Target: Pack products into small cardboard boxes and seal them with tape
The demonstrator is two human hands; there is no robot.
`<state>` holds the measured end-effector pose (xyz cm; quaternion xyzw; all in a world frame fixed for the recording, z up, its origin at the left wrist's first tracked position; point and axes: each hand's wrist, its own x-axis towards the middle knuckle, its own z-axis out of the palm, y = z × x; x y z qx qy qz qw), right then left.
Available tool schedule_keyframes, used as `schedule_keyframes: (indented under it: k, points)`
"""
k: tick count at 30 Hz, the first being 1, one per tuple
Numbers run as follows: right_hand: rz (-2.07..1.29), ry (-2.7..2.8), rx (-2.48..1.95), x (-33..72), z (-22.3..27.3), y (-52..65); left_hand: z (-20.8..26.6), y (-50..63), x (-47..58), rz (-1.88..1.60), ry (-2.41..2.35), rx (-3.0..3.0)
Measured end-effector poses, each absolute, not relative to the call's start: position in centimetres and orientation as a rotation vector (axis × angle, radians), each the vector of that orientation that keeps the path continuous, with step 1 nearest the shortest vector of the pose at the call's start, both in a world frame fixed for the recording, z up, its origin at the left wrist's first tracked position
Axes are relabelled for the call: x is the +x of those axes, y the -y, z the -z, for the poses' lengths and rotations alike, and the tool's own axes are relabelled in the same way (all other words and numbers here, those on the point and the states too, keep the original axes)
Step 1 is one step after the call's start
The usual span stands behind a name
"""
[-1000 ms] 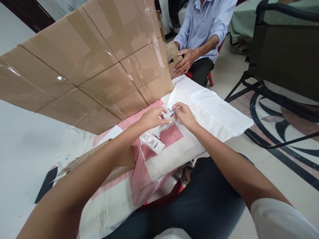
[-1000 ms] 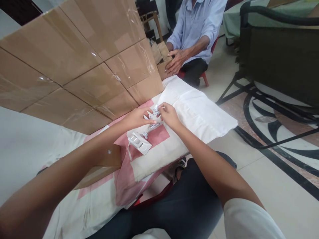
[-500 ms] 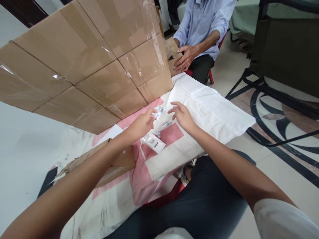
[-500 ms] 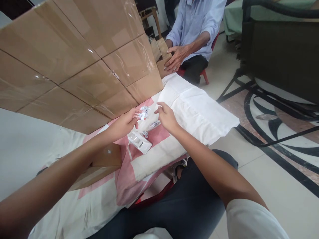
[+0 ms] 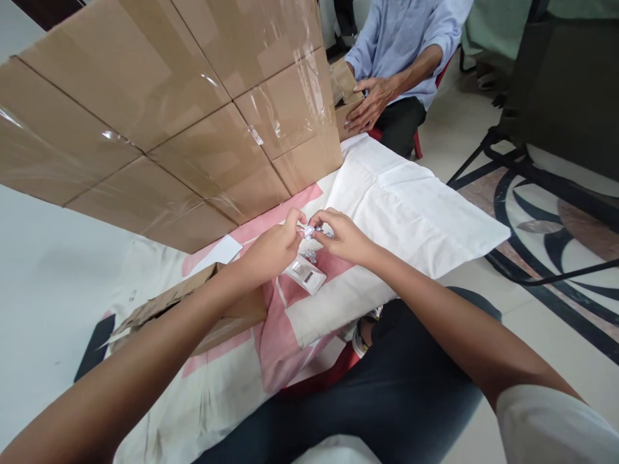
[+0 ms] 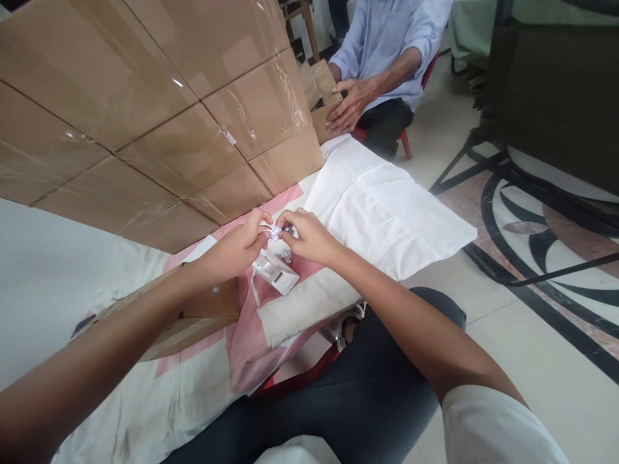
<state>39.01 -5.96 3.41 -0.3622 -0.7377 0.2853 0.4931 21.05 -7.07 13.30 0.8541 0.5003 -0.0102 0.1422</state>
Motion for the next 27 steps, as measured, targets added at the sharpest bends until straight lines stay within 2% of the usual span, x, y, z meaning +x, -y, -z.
schedule_keyframes:
  k: [3, 8, 18, 27]
  points:
    - [-0.809, 1.707, -0.879, 38.8, -3.5, 6.1, -13.5, 7.3, 21.4, 0.113, -1.451, 2.749]
    - [-0.985, 1.570, -0.912, 38.5, -3.7, 6.3, -13.1, 7.0, 21.1, 0.050, -1.398, 3.044]
    - [-1.117, 1.590, -0.857, 37.8, -3.7, 6.2, -12.5, 6.5, 19.5, -0.169, -1.396, 2.836]
    - [-0.974, 1.747, -0.928, 37.6, -4.2, 6.8, -12.4, 6.0, 18.9, -0.185, -1.334, 2.672]
